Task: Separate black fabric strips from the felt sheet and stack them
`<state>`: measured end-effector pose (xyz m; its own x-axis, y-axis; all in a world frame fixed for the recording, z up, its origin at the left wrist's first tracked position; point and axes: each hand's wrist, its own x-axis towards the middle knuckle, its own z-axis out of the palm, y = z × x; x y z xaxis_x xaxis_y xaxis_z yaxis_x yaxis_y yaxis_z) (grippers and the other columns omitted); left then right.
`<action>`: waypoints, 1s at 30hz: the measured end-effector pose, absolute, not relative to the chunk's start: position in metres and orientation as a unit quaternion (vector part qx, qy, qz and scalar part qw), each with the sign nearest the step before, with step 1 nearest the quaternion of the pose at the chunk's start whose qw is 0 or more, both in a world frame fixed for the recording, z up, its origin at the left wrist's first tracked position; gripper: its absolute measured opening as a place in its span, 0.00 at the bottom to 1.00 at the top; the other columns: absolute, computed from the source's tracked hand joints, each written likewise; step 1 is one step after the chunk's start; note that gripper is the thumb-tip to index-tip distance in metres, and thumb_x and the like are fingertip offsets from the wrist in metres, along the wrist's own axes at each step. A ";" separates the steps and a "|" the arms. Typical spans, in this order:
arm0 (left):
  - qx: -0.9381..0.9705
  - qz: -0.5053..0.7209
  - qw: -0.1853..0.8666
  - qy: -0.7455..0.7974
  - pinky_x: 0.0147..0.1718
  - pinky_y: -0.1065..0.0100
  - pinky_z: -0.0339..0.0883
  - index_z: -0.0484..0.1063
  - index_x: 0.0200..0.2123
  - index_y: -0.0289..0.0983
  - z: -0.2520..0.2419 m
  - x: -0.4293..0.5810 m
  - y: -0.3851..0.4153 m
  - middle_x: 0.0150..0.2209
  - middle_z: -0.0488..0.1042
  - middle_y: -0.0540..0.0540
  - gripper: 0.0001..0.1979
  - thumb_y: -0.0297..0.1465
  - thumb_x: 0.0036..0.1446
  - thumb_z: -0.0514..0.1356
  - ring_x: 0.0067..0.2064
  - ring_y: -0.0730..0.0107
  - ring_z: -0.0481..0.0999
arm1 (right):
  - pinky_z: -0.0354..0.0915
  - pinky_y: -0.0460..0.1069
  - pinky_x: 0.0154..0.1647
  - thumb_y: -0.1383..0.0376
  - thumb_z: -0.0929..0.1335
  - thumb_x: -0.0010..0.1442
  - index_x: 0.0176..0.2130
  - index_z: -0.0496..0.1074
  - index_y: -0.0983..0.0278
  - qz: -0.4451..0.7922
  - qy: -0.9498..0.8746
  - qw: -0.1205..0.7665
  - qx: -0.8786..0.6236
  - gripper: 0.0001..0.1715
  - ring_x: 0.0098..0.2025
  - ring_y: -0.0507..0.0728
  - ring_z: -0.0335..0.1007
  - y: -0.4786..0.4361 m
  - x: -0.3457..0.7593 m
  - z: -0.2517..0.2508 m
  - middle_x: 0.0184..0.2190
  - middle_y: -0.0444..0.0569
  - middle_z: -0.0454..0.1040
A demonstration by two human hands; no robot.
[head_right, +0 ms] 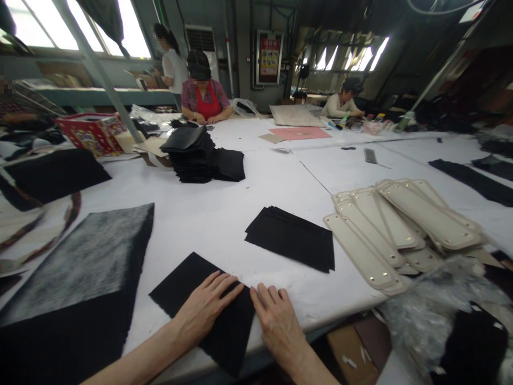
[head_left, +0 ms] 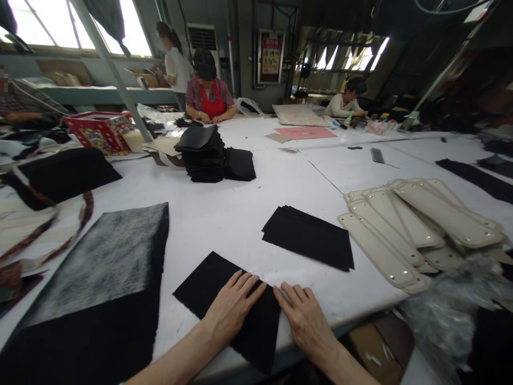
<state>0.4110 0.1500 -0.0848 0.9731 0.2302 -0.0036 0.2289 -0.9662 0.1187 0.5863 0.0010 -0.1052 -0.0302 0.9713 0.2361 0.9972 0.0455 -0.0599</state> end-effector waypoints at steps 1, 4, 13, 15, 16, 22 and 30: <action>0.991 0.004 0.065 0.117 0.64 0.54 0.46 0.54 0.65 0.44 -0.084 0.410 0.151 0.62 0.61 0.44 0.34 0.20 0.56 0.52 0.63 0.59 0.58 | 0.59 0.58 0.44 0.79 0.61 0.53 0.61 0.61 0.67 -0.055 -0.718 0.109 -0.686 0.36 0.45 0.62 0.61 -0.003 0.588 -0.105 0.54 0.56 0.67; 0.988 0.005 0.092 0.121 0.63 0.53 0.47 0.55 0.64 0.44 -0.083 0.408 0.153 0.62 0.61 0.44 0.34 0.19 0.54 0.52 0.63 0.59 0.58 | 0.60 0.57 0.46 0.79 0.61 0.54 0.60 0.63 0.65 -0.041 -0.713 0.137 -0.687 0.35 0.47 0.62 0.61 -0.012 0.595 -0.104 0.56 0.54 0.66; 0.964 0.022 0.184 0.191 0.47 0.61 0.63 0.69 0.49 0.41 -0.069 0.424 0.171 0.47 0.71 0.47 0.14 0.24 0.61 0.53 0.47 0.62 0.69 | 0.64 0.54 0.47 0.77 0.59 0.58 0.46 0.72 0.61 0.058 -0.603 0.320 -0.728 0.22 0.44 0.58 0.65 0.022 0.591 -0.091 0.43 0.49 0.72; 0.965 0.018 0.171 0.201 0.44 0.60 0.63 0.69 0.42 0.40 -0.069 0.430 0.171 0.42 0.71 0.47 0.09 0.25 0.59 0.56 0.44 0.61 0.69 | 0.62 0.55 0.50 0.76 0.60 0.59 0.50 0.69 0.60 0.056 -0.598 0.325 -0.731 0.22 0.47 0.58 0.64 0.035 0.579 -0.089 0.47 0.49 0.71; 0.965 0.015 0.164 0.205 0.43 0.60 0.62 0.69 0.39 0.39 -0.071 0.432 0.170 0.40 0.71 0.47 0.07 0.24 0.58 0.56 0.42 0.61 0.69 | 0.61 0.56 0.51 0.75 0.61 0.59 0.50 0.68 0.60 0.052 -0.600 0.322 -0.730 0.21 0.49 0.59 0.63 0.041 0.573 -0.091 0.49 0.49 0.70; 0.962 0.003 0.176 0.211 0.39 0.64 0.61 0.67 0.36 0.39 -0.093 0.425 0.165 0.37 0.73 0.47 0.07 0.22 0.57 0.54 0.39 0.63 0.70 | 0.60 0.54 0.43 0.75 0.65 0.52 0.36 0.67 0.61 0.013 -0.628 0.315 -0.712 0.12 0.41 0.58 0.65 0.053 0.554 -0.118 0.38 0.46 0.72; 0.890 0.100 0.318 0.310 0.35 0.68 0.62 0.69 0.36 0.41 -0.068 0.408 0.213 0.33 0.74 0.51 0.11 0.37 0.65 0.51 0.35 0.67 0.72 | 0.62 0.51 0.37 0.68 0.59 0.63 0.34 0.67 0.59 0.049 -0.550 0.331 -0.765 0.10 0.33 0.56 0.68 0.039 0.658 -0.069 0.31 0.44 0.72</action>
<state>0.4081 0.2130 -0.0675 0.7882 0.6151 -0.0188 0.4877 -0.6057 0.6287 0.6580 0.0389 -0.0686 0.3904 0.8741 0.2890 0.8093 -0.1762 -0.5604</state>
